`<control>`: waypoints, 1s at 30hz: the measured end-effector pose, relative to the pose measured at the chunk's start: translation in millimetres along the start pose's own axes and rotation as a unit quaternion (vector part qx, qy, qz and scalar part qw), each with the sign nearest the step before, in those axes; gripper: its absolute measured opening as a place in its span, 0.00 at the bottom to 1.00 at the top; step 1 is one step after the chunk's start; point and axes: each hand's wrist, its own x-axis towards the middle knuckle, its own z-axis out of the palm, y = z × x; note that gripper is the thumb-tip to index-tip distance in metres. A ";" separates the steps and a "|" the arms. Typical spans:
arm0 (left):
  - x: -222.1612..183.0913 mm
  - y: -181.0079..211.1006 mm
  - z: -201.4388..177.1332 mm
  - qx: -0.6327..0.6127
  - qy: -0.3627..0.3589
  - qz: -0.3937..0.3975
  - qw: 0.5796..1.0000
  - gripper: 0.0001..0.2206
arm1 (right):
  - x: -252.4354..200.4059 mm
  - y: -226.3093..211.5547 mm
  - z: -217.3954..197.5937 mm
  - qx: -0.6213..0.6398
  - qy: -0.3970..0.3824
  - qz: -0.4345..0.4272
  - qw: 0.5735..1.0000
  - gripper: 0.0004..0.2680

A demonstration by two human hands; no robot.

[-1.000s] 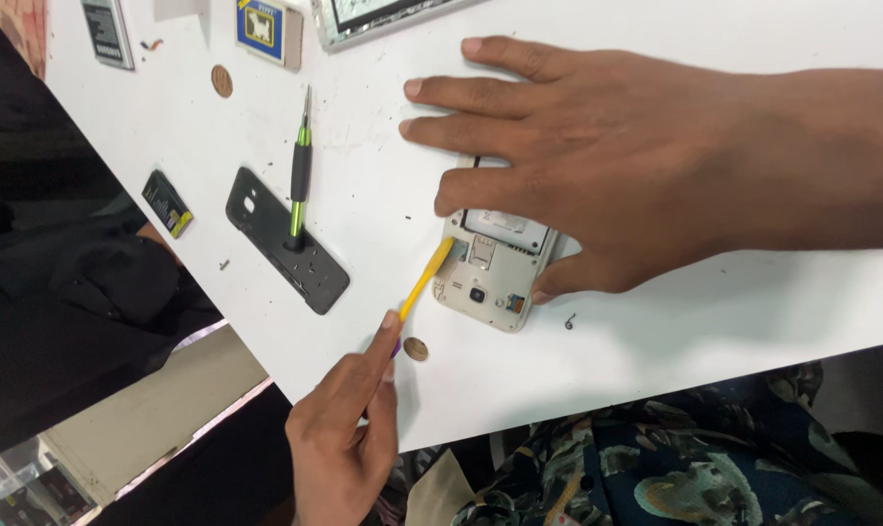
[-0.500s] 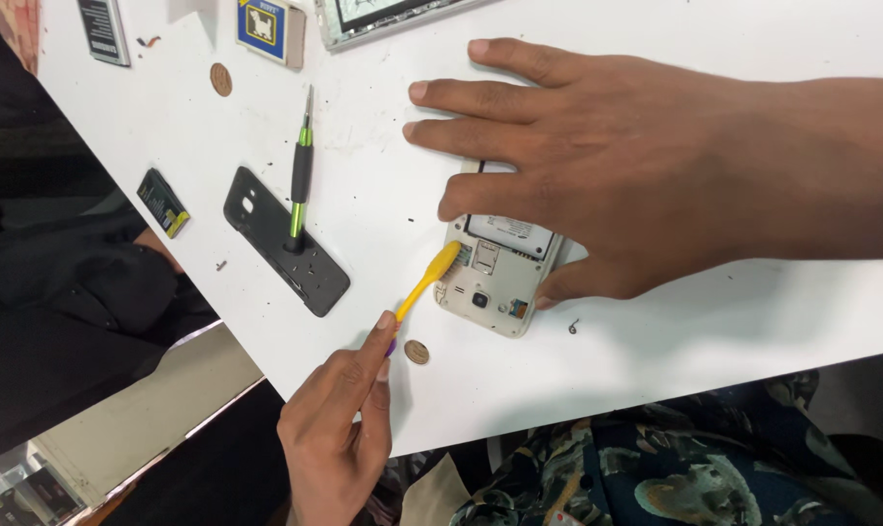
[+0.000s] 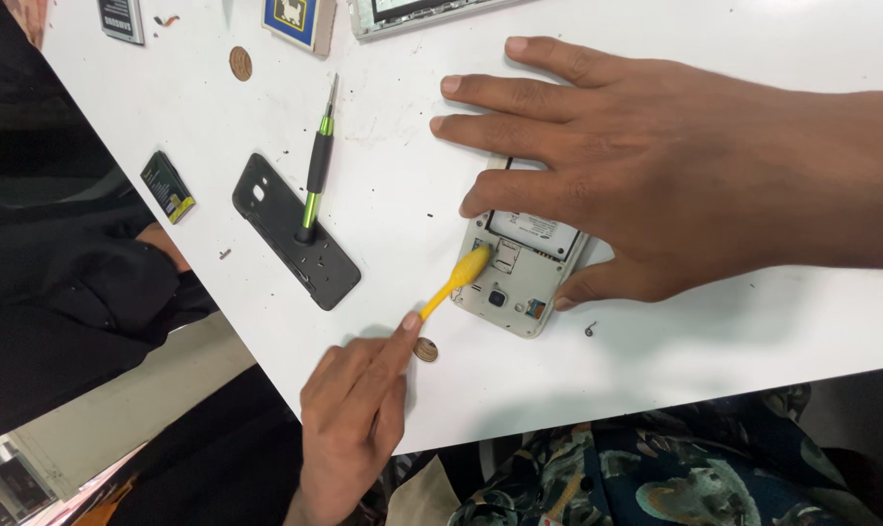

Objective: The person uses a screwdriver to remove screws from the back of a white mobile phone. After removing the screws, the person uses a toothbrush to clean the internal components of the phone.

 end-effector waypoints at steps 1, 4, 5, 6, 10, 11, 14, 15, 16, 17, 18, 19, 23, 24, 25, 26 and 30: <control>-0.2 1.7 -4.1 0.004 -0.007 -0.014 1.000 0.23 | -0.8 0.5 1.4 -0.003 -0.001 -0.001 1.000 0.32; 2.8 8.2 -17.0 -0.008 0.000 -0.046 0.999 0.20 | -3.3 2.3 7.0 -0.020 -0.006 0.001 1.000 0.33; 4.2 8.5 -18.5 -0.026 0.024 -0.053 0.998 0.18 | -3.5 2.9 9.2 -0.033 -0.010 0.002 0.999 0.33; 5.7 7.6 -18.7 -0.043 0.048 -0.060 0.996 0.16 | -3.8 2.9 11.7 -0.023 0.014 -0.008 1.000 0.33; 14.8 -4.1 -10.6 -0.065 0.024 0.035 0.997 0.19 | -5.3 5.4 21.8 0.043 0.147 -0.053 0.987 0.30; 13.0 -4.8 -12.5 -0.081 0.005 0.027 0.996 0.19 | -6.9 6.1 23.5 0.037 0.144 -0.050 0.988 0.31; 6.8 -14.1 -16.1 -0.116 0.003 0.000 0.993 0.20 | -10.7 7.3 23.5 0.036 0.129 -0.042 0.990 0.30; 4.4 -17.7 -16.0 -0.124 0.015 -0.012 0.992 0.20 | -9.8 7.4 22.3 0.040 0.127 -0.043 0.990 0.30; 3.5 -21.4 -13.1 -0.134 0.008 -0.006 0.991 0.20 | -8.6 6.7 20.8 0.044 0.125 -0.044 0.990 0.29; 2.5 -25.2 -9.3 -0.145 0.001 -0.001 0.989 0.20 | -7.7 4.3 19.9 0.049 0.127 -0.043 0.990 0.28; -0.2 -27.1 -8.4 -0.155 -0.006 0.004 0.988 0.19 | -5.8 2.1 19.7 0.052 0.122 -0.043 0.990 0.28; -0.6 -28.6 -8.3 -0.160 -0.015 0.022 0.987 0.19 | -5.7 1.1 17.2 0.051 0.118 -0.039 0.991 0.28; -7.5 -30.3 -7.9 -0.123 0.025 0.026 0.992 0.17 | -2.1 -0.9 9.2 0.014 0.065 -0.026 0.997 0.30; -9.4 -32.1 -5.2 -0.099 0.054 0.009 0.994 0.17 | -1.0 -1.3 6.6 0.010 0.059 -0.028 0.998 0.30; -12.1 -34.8 -3.3 -0.118 0.031 0.028 0.992 0.16 | 2.5 -2.6 7.2 0.012 0.059 -0.032 0.998 0.30; -14.2 -37.6 -1.2 -0.136 0.008 0.048 0.989 0.15 | 4.6 -4.0 6.9 0.024 0.068 -0.038 0.997 0.30; -13.2 -49.5 5.8 -0.146 0.105 0.091 0.980 0.13 | 7.8 -5.1 3.0 -0.007 0.042 -0.010 0.999 0.30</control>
